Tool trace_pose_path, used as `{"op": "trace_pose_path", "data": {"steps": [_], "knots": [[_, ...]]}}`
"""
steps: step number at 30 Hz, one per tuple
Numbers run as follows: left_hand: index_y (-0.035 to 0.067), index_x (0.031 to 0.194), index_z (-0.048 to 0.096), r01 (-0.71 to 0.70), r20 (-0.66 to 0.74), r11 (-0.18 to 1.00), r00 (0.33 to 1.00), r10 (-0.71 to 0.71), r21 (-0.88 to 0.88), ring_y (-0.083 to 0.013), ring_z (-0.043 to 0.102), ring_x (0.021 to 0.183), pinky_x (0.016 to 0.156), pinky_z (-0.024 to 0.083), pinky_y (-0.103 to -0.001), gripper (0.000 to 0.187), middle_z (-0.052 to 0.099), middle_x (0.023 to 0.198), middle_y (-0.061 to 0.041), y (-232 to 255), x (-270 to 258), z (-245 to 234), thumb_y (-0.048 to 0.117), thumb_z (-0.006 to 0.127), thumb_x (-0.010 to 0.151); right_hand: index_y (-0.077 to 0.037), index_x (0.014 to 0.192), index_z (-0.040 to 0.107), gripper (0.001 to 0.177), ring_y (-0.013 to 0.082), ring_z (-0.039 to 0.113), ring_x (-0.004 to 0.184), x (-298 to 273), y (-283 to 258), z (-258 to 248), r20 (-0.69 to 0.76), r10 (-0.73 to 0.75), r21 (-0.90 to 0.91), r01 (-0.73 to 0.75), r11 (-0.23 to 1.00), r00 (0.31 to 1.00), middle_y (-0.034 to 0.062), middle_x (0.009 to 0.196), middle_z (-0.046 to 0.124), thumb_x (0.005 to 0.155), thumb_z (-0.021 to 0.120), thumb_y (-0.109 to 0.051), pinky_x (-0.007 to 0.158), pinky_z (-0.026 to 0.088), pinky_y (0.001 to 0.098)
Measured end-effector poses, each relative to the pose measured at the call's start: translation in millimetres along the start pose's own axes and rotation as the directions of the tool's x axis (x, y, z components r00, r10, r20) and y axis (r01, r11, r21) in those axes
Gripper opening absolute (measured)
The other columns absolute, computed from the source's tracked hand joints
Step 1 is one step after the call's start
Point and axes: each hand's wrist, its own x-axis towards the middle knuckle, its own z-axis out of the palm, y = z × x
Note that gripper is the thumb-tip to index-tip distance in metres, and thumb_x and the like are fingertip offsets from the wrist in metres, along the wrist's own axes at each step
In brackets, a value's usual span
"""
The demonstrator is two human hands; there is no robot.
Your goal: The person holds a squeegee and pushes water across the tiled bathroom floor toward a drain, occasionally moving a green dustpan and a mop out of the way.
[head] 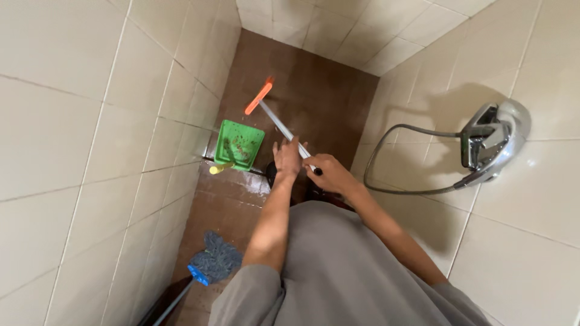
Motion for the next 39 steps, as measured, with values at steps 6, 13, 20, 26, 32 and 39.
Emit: {"op": "trace_pose_path", "data": {"steps": [6,13,20,26,32,39], "knots": [[0.015,0.126,0.064,-0.041,0.037,0.998,0.999,0.039,0.054,-0.0302,0.065,0.118,0.116,0.03,-0.056,0.036,0.075,0.104,-0.014,14,16,1,0.04,0.056,0.102,-0.002,0.104,0.071,0.018,0.0339,0.066,0.079,3,-9,-9,-0.09,-0.035,-0.045,0.031,0.999,0.995,0.0172,0.09,0.07,0.087,0.072,-0.005,0.073,0.053,0.044],[0.015,0.121,0.067,-0.001,0.015,1.0,1.0,0.0,0.025,-0.028,0.067,0.111,0.117,0.028,-0.058,0.034,0.075,0.104,-0.011,14,7,-29,0.04,0.058,0.1,-0.002,0.107,0.07,0.02,0.0303,0.068,0.081,12,-11,-14,0.005,0.021,0.037,-0.021,0.999,1.0,0.0159,0.092,0.071,0.088,0.071,-0.006,0.075,0.054,0.0401],[0.019,0.099,0.077,0.125,0.125,0.967,0.98,-0.155,0.223,-0.0313,0.067,0.113,0.119,0.01,-0.067,0.029,0.077,0.096,-0.01,7,-19,-69,0.044,0.069,0.088,0.0,0.105,0.072,0.019,0.0264,0.072,0.089,17,-8,-4,0.168,0.076,0.128,-0.099,0.987,0.983,0.0139,0.098,0.076,0.088,0.068,-0.007,0.083,0.055,0.036],[0.017,0.101,0.076,0.209,0.205,0.96,0.947,-0.246,0.187,-0.0314,0.069,0.108,0.12,0.009,-0.068,0.029,0.077,0.095,-0.011,-19,-38,-55,0.042,0.068,0.088,-0.001,0.101,0.072,0.016,0.0272,0.072,0.088,20,-6,8,0.282,-0.004,0.159,-0.043,0.986,0.959,0.014,0.097,0.076,0.086,0.067,-0.006,0.083,0.056,0.0367],[0.014,0.097,0.076,0.137,0.127,0.973,0.979,-0.162,0.187,-0.0321,0.065,0.117,0.118,0.013,-0.069,0.03,0.077,0.094,-0.013,-44,-30,0,0.039,0.061,0.099,-0.002,0.099,0.073,0.015,0.0318,0.07,0.086,19,-4,4,0.243,-0.053,0.081,0.034,0.996,0.969,0.0155,0.095,0.076,0.085,0.07,-0.006,0.08,0.056,0.0392],[0.016,0.099,0.075,0.078,0.171,0.985,0.98,-0.104,0.154,-0.0299,0.064,0.118,0.117,0.015,-0.072,0.025,0.075,0.102,-0.011,-33,-16,10,0.037,0.06,0.099,-0.002,0.1,0.073,0.016,0.0346,0.068,0.084,0,10,7,0.153,-0.034,0.012,0.032,0.999,0.988,0.0169,0.091,0.074,0.085,0.071,-0.007,0.078,0.054,0.0423]]}}
